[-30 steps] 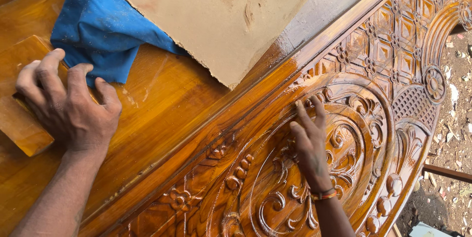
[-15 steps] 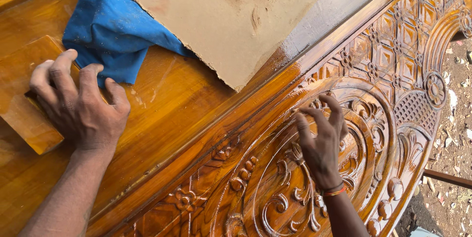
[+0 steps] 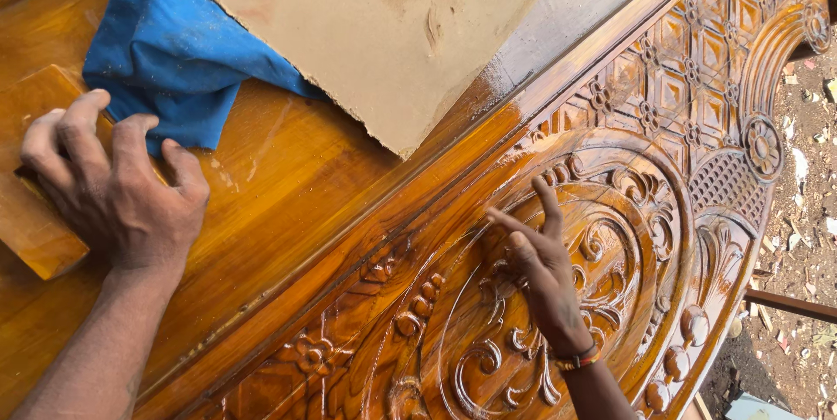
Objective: The person applies a beige wood filler to the carved grooves of a wooden headboard using their right hand. They repeatedly take filler from a cardboard sheet and press it into the intricate carvings, smoothing the surface with their fingers.
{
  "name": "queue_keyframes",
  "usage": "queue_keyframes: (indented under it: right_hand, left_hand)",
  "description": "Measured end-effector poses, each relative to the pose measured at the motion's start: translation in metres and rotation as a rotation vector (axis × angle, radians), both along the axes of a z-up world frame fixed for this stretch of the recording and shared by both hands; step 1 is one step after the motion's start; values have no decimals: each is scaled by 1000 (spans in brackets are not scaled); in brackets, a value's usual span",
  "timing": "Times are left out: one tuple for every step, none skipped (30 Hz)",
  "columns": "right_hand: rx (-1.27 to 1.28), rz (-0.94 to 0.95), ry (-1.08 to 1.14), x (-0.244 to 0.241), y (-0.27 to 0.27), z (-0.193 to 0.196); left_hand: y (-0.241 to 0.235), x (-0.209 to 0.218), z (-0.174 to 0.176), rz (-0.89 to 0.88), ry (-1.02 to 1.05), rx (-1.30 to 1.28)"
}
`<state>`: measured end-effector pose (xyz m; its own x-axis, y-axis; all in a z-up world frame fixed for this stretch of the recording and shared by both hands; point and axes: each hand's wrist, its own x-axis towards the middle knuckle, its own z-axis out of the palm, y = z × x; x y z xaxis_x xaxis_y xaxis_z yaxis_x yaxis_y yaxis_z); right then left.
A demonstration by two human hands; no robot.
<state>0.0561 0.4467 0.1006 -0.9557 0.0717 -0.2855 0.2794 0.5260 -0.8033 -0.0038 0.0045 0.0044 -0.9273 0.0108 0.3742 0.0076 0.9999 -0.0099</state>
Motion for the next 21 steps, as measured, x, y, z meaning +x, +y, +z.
queue_keyframes:
  right_hand:
    - [-125, -91, 16, 0, -3, 0]
    - [-97, -115, 12, 1, -7, 0]
    - [-68, -138, 9, 2, -11, -2]
    - [-33, -166, 6, 3, -14, -4]
    - [89, -142, 9, 5, -19, -7]
    - [211, -115, 15, 5, -26, -11]
    - [333, -87, 21, 6, -33, -14]
    - [435, -42, 49, 6, -40, -16]
    - [537, 4, 77, 7, -47, -18]
    - [638, 49, 108, 6, -55, -18]
    - [839, 102, 156, 5, -61, -17]
    - [1035, 159, 203, 5, -69, -14]
    - [1230, 217, 250, 4, -76, -11]
    - [1292, 273, 178, 3, -82, -8]
    - [1352, 330, 104, 1, -88, -4]
    - [1412, 387, 30, -4, -91, 0]
    - [1353, 427, -57, -9, -91, 4]
    - [1295, 464, -139, -16, -87, 8]
    - [1235, 499, -219, -21, -81, 11]
    - [1097, 376, -179, -26, -73, 14]
    - [957, 255, -139, -30, -59, 17]
  left_hand:
    - [-1, -3, -1, -5, 9, -1]
    - [-2, 1, -1, -5, 9, -5]
    - [-4, 3, -1, -5, 9, -5]
    - [-3, 6, -2, -3, -2, -2]
    - [-4, 4, -4, -12, -2, -2]
    - [-6, 3, -4, -13, -9, -5]
    - [-6, 3, -4, -15, -15, 0]
    - [-6, 4, -3, -16, -19, 4]
    - [-6, 4, -3, -17, -21, 15]
    - [-5, 3, -2, -21, -17, 27]
    - [-5, 2, -2, -24, -13, 40]
    - [-5, 2, -2, -27, -10, 51]
    - [-5, 1, -1, -29, -3, 53]
    - [-4, 3, 0, -28, -4, 59]
    - [-3, 3, 2, -26, -1, 56]
    - [-2, 3, 4, -26, 0, 58]
    - [0, 2, 5, -26, 0, 60]
    - [1, 1, 7, -27, 4, 69]
    - [3, -2, 9, -26, 7, 74]
    - [3, -3, 11, -22, 10, 77]
    - [5, -4, 12, -16, 14, 77]
